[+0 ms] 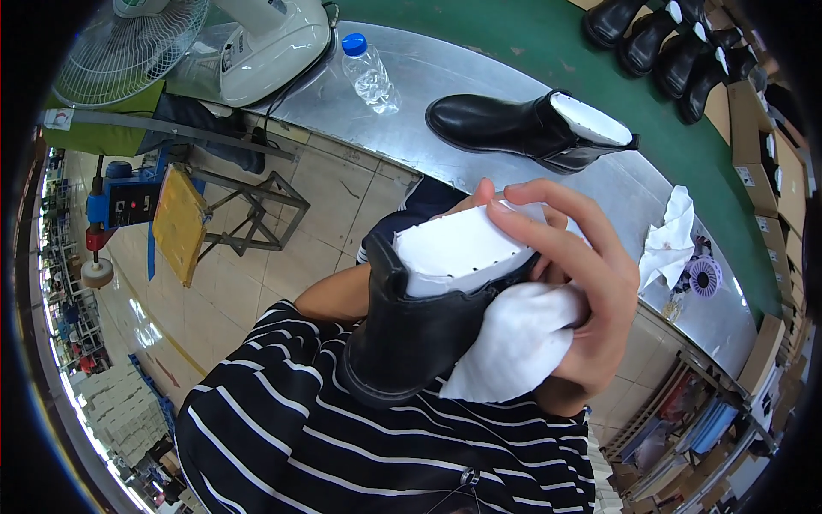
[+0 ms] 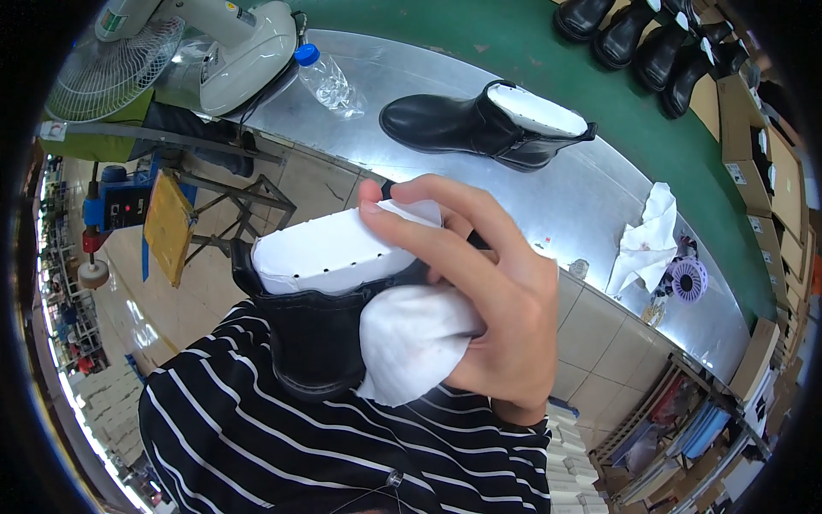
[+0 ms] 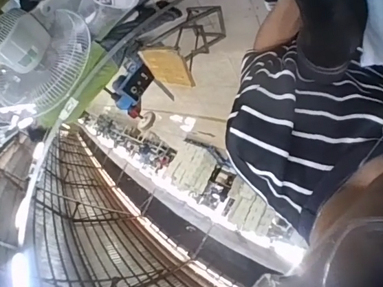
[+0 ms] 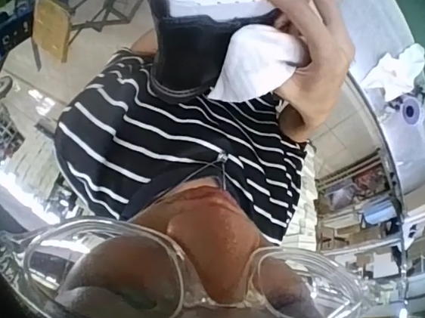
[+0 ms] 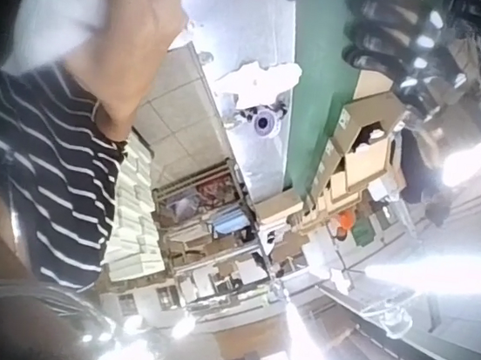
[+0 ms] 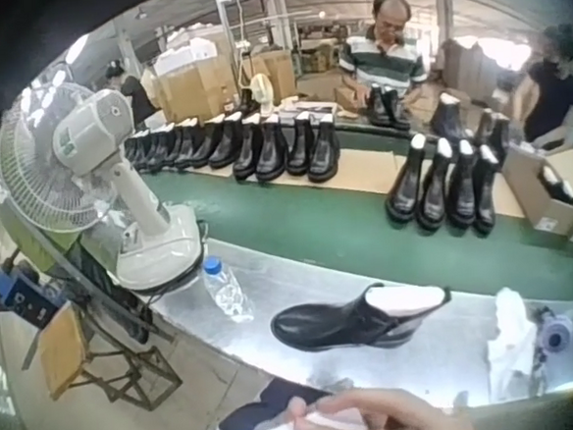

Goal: Cleaning and inspecting finished boots on a factory assembly line using a cloth and a cleaning agent.

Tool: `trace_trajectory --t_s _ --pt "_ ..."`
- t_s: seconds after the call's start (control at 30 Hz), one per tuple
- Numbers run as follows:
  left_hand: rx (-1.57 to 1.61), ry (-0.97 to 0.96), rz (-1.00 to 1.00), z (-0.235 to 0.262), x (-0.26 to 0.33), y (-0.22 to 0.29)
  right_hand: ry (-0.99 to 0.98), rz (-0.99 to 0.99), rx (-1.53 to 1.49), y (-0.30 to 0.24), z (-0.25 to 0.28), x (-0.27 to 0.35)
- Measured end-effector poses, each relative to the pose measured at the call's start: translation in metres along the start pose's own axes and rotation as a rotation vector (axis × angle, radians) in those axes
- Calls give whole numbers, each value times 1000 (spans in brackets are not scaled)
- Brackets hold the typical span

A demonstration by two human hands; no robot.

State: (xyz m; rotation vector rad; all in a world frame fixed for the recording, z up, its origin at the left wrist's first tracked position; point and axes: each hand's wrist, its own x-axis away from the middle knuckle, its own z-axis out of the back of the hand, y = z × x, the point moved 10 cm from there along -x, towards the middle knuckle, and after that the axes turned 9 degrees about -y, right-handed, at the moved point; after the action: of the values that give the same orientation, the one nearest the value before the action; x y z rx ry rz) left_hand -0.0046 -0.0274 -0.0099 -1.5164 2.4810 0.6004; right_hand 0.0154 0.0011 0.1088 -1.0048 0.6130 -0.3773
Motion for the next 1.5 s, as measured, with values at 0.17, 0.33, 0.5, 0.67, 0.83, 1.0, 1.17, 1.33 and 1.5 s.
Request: trace_trajectory --t_s 0.17,0.33,0.5,0.67,0.83,1.0,1.17,1.33,1.5 --pt "305 -5 -59 2 4 -4 10 -115 -89 5 3 -3" --pt "174 153 0 18 18 -7 -27 -82 -58 0 1 -6" --pt "298 240 -70 12 20 -5 -31 -69 -85 5 1 0" --pt "427 328 -133 1 19 -6 -10 -57 -76 5 4 -4" --pt "545 417 -209 -5 21 -4 -28 -98 9 6 1 0" --pt "-207 35 -58 -8 11 22 62 -77 -548 37 8 17" --pt "-1326 -8 214 -71 -19 87 -48 -335 -644 67 13 51" --pt "-1727 -176 385 -89 -22 80 -367 -229 -553 67 -28 44" --pt "-1606 -175 366 -76 -11 84 -587 -89 -553 55 -57 31"
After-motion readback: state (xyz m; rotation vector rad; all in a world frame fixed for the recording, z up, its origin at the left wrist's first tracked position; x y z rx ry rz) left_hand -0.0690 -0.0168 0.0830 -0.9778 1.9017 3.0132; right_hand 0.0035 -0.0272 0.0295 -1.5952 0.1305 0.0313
